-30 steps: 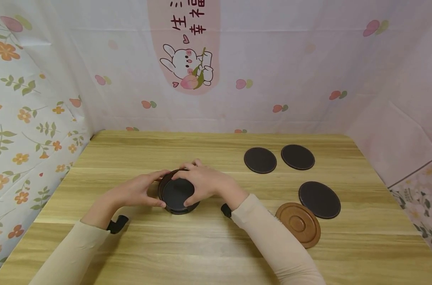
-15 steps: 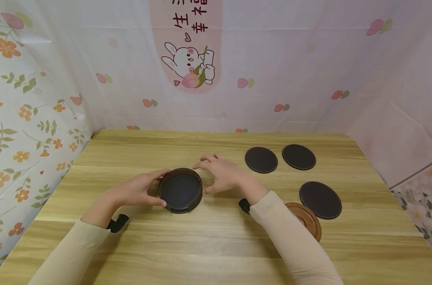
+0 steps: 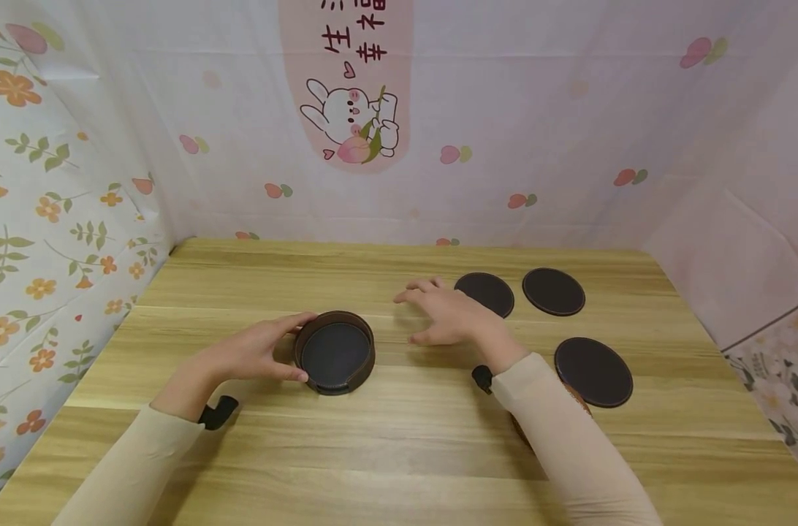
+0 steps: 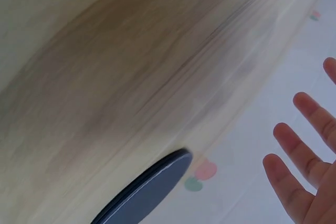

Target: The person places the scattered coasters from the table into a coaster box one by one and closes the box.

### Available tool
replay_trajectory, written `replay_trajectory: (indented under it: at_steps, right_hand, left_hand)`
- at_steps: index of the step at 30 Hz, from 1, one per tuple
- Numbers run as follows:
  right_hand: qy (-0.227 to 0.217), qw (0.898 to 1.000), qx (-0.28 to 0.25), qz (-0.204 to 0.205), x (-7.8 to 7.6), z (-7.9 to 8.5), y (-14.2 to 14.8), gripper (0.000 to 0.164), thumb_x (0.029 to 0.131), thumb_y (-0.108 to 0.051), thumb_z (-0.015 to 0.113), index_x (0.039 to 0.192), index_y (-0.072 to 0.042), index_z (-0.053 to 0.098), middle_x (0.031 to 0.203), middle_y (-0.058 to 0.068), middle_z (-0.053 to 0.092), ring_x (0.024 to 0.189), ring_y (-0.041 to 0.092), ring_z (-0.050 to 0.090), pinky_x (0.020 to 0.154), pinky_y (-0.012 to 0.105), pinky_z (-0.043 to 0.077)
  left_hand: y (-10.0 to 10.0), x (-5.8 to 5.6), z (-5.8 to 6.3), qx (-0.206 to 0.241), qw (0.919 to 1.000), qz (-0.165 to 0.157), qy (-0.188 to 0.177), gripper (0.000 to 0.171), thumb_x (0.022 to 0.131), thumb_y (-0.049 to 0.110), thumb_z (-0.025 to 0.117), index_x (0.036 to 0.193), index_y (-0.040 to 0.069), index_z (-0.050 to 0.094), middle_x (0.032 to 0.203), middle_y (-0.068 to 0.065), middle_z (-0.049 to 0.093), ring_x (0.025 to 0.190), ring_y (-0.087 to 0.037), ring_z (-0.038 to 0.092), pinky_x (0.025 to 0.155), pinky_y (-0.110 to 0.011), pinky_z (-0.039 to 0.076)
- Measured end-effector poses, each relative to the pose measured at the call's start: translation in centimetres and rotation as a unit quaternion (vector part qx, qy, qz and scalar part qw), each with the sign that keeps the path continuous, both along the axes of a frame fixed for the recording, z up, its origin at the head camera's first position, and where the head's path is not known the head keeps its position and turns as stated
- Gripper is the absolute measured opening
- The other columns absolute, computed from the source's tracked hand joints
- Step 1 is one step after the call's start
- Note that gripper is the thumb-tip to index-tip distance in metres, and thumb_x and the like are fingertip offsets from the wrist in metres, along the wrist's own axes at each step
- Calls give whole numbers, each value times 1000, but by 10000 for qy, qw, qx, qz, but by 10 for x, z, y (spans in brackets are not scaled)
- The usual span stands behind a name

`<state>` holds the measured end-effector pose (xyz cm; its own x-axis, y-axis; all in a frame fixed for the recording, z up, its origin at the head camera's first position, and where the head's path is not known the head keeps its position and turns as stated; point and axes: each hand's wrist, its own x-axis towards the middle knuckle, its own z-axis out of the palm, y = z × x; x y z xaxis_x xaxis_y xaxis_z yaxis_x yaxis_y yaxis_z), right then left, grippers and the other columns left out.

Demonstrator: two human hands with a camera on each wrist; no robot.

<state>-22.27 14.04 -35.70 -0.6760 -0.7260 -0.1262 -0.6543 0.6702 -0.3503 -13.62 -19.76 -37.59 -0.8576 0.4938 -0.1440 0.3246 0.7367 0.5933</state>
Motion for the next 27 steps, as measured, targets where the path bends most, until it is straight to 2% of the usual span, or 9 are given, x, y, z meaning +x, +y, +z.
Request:
replay_trajectory:
  at_steps: [11, 16, 21, 27]
  right_hand:
    - [46, 9990, 104, -433, -15, -1, 27, 64, 89, -27, 75, 146, -16, 49, 156, 18, 36, 142, 48, 28, 104, 69, 37]
    - [-169, 9982, -11, -576, -26, -3, 42, 64, 90, -24, 74, 147, -12, 47, 155, 22, 35, 142, 53, 25, 106, 73, 32]
    - [-432, 9975, -94, -543, -39, -7, 52, 65, 91, -22, 72, 148, -8, 45, 155, 25, 34, 142, 54, 21, 109, 75, 23]
    - [-687, 9957, 76, -613, -51, -10, 63, 69, 91, -25, 72, 150, -5, 41, 155, 29, 31, 142, 57, 17, 109, 77, 20]
  left_hand:
    - [0, 0, 1, -43, 10000, -35, 5, 100, 78, 45, 83, 155, 7, 31, 146, -13, 52, 133, -31, 51, 114, -53, 38]
    - [1, -2, 0, -52, 10000, -55, 32, 100, 78, 45, 83, 155, 7, 32, 147, -13, 52, 134, -30, 51, 114, -52, 38]
    - [0, -3, -1, -82, 9999, -89, 37, 101, 78, 45, 83, 155, 6, 31, 148, -13, 50, 135, -31, 50, 114, -52, 38]
    - [-2, -2, 0, -42, 10000, -65, 0, 101, 79, 45, 83, 155, 6, 30, 150, -14, 48, 137, -32, 48, 115, -53, 37]
